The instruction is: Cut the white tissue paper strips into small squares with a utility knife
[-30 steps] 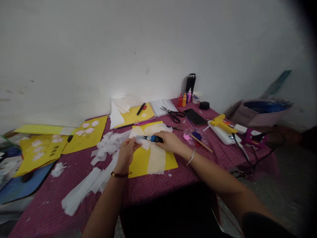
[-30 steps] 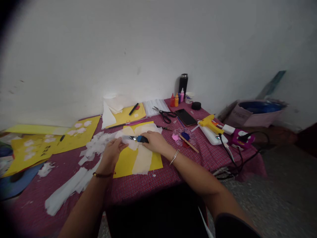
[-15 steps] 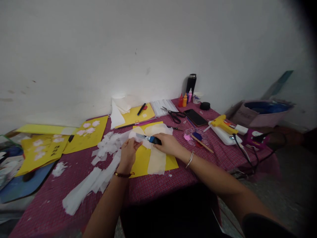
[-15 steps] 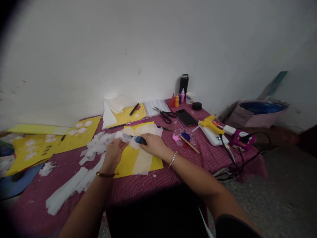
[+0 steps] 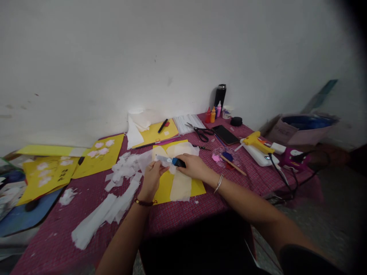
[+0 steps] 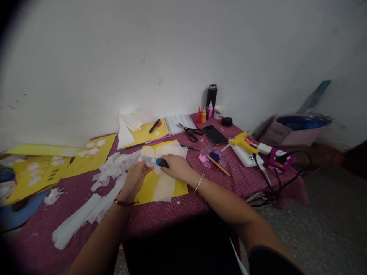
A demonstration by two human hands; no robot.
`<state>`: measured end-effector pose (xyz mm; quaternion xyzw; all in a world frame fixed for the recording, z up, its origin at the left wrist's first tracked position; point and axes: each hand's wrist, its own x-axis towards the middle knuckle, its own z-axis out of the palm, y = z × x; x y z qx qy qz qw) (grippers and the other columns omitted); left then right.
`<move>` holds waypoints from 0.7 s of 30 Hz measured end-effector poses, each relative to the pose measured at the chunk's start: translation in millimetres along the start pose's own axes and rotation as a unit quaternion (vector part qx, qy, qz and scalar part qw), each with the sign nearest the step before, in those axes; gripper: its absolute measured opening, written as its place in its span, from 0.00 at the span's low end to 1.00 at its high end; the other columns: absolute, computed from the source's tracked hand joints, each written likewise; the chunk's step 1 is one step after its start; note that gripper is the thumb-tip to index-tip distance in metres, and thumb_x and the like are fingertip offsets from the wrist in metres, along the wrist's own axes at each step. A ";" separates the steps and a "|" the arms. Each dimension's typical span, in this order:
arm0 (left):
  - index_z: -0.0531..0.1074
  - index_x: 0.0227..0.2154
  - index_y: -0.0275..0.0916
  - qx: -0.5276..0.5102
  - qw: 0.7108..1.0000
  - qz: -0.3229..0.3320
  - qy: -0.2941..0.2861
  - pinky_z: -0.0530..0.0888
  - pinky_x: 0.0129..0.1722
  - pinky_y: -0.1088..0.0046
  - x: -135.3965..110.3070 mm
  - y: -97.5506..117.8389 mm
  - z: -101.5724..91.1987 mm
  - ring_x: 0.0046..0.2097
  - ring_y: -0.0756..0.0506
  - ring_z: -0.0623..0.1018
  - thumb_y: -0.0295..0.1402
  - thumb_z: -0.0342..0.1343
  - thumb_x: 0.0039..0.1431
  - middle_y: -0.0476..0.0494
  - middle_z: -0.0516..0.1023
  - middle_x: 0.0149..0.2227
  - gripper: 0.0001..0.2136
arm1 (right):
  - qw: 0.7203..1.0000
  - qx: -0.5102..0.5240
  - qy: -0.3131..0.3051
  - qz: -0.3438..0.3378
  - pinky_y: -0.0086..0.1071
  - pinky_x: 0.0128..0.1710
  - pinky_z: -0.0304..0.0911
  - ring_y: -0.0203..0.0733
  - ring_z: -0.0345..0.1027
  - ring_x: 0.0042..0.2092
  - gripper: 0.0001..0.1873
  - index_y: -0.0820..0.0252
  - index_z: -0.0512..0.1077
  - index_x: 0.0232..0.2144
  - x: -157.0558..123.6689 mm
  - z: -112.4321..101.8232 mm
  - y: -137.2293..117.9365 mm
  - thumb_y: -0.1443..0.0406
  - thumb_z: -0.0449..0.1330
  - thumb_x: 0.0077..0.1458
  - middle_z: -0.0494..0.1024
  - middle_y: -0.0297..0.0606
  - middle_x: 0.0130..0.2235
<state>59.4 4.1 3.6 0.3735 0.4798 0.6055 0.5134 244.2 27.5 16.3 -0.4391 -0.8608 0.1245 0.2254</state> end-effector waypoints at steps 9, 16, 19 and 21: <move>0.70 0.22 0.38 0.009 1.000 -0.010 0.001 0.76 0.37 0.71 -0.4 -2.4 0.6 0.31 0.49 0.74 0.35 0.61 0.47 0.47 0.74 0.27 0.08 | 1.000 0.005 -0.002 0.002 0.34 0.43 0.61 0.46 0.72 0.45 0.20 0.60 0.71 0.51 1.5 0.0 2.0 0.62 0.60 0.55 0.78 0.44 0.47; 0.70 0.20 0.38 0.008 1.000 -0.004 0.028 0.77 0.35 0.70 5.5 3.0 -7.8 0.27 0.50 0.73 0.37 0.64 0.44 0.49 0.73 0.23 0.10 | 1.000 0.021 -0.006 -0.011 0.34 0.46 0.61 0.46 0.71 0.48 0.20 0.59 0.72 0.50 3.5 -9.3 8.7 0.61 0.62 0.55 0.78 0.43 0.47; 0.70 0.20 0.39 0.013 0.999 0.002 0.040 0.77 0.34 0.69 7.2 7.5 -10.7 0.27 0.49 0.73 0.38 0.65 0.43 0.49 0.72 0.22 0.11 | 0.999 0.027 -0.007 -0.016 0.34 0.45 0.61 0.46 0.71 0.48 0.21 0.59 0.73 0.51 3.6 -11.3 10.2 0.62 0.62 0.54 0.78 0.43 0.48; 0.69 0.19 0.39 0.018 0.999 0.008 0.047 0.77 0.34 0.69 7.7 8.9 -12.2 0.26 0.49 0.73 0.38 0.65 0.44 0.49 0.72 0.22 0.11 | 0.999 0.029 -0.007 -0.016 0.34 0.45 0.61 0.46 0.71 0.48 0.22 0.58 0.72 0.51 3.7 -11.0 10.5 0.62 0.63 0.53 0.78 0.42 0.48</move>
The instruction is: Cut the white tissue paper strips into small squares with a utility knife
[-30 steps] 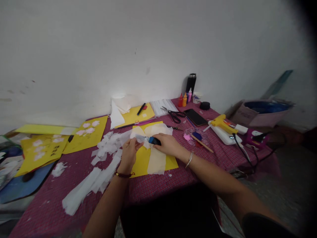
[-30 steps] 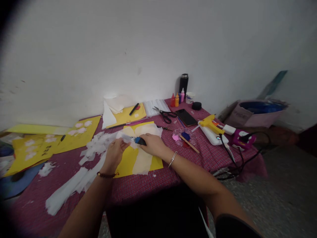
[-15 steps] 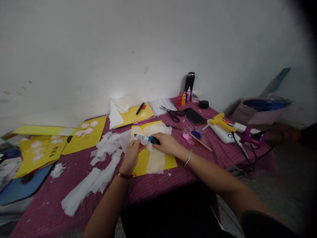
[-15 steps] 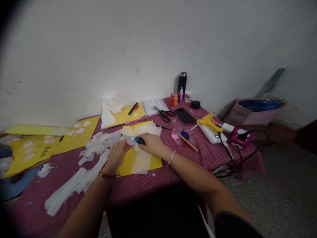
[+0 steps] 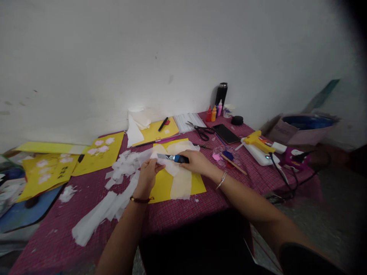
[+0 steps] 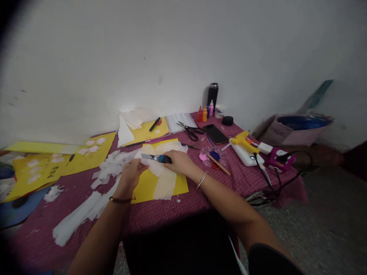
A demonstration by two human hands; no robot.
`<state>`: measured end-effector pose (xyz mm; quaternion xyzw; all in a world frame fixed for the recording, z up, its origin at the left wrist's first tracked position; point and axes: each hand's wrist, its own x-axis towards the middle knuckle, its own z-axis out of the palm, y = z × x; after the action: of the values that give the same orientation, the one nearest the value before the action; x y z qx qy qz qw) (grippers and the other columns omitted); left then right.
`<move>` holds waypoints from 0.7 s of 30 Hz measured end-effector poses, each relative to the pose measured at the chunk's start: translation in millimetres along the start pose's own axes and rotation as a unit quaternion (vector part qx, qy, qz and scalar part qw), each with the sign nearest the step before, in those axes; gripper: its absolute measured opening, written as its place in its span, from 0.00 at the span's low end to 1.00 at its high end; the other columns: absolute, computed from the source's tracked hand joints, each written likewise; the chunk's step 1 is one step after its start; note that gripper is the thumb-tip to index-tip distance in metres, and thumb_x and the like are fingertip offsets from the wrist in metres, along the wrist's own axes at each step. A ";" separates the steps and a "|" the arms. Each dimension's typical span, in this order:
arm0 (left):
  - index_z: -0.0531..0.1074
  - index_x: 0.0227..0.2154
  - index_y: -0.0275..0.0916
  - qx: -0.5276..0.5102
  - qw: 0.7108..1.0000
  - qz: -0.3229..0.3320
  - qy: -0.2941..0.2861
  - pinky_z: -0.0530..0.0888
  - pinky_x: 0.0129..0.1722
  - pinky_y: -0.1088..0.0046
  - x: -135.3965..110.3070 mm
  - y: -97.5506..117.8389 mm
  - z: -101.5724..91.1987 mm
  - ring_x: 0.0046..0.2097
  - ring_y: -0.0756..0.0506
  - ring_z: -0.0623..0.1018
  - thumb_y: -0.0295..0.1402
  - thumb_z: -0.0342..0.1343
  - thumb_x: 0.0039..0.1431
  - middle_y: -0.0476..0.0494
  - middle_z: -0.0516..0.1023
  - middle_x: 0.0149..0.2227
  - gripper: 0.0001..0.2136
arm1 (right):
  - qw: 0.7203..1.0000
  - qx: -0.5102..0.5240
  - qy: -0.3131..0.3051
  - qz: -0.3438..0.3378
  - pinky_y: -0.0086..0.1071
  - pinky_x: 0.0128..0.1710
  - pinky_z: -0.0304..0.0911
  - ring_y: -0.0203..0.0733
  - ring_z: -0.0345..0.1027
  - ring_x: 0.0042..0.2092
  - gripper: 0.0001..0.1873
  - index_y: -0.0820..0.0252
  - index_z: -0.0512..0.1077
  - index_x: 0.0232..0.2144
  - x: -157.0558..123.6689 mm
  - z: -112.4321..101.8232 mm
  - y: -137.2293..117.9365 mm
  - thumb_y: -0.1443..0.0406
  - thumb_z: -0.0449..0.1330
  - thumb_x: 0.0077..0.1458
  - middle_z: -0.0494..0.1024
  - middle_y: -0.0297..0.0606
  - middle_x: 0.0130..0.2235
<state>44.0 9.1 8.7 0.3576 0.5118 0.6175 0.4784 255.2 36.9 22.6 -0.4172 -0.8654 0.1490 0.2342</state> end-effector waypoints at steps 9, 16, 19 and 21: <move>0.73 0.21 0.34 0.057 0.998 0.012 -0.021 0.77 0.31 0.72 1.3 -6.4 -1.9 0.27 0.49 0.74 0.36 0.62 0.45 0.48 0.74 0.23 0.09 | 1.000 0.000 -0.003 -0.007 0.34 0.46 0.61 0.46 0.71 0.48 0.22 0.57 0.72 0.51 -0.6 0.6 0.4 0.62 0.63 0.53 0.78 0.42 0.48; 0.70 0.18 0.35 0.081 0.997 0.012 -0.009 0.78 0.30 0.72 5.3 4.6 -11.7 0.25 0.50 0.73 0.35 0.61 0.43 0.50 0.71 0.19 0.09 | 1.000 0.001 -0.007 -0.009 0.34 0.45 0.61 0.47 0.71 0.46 0.21 0.59 0.73 0.50 -0.6 -5.1 6.1 0.62 0.62 0.53 0.79 0.43 0.47; 0.70 0.17 0.35 0.089 0.996 0.010 -0.007 0.78 0.30 0.71 5.8 4.0 -11.9 0.24 0.50 0.73 0.35 0.61 0.44 0.50 0.71 0.19 0.09 | 1.000 0.004 -0.012 -0.013 0.34 0.46 0.61 0.47 0.71 0.48 0.22 0.58 0.73 0.51 -0.5 -4.3 4.6 0.62 0.63 0.53 0.79 0.42 0.48; 0.71 0.18 0.35 0.093 0.996 0.011 -0.010 0.78 0.30 0.71 5.5 1.2 -11.0 0.24 0.50 0.74 0.35 0.60 0.45 0.50 0.71 0.20 0.09 | 1.000 0.005 -0.011 -0.012 0.34 0.46 0.61 0.47 0.71 0.48 0.23 0.57 0.72 0.52 -0.4 -3.2 3.4 0.62 0.63 0.52 0.78 0.42 0.49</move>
<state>32.0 11.2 7.2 0.4126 0.5581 0.5689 0.4413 259.3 38.8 23.7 -0.4040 -0.8721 0.1553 0.2285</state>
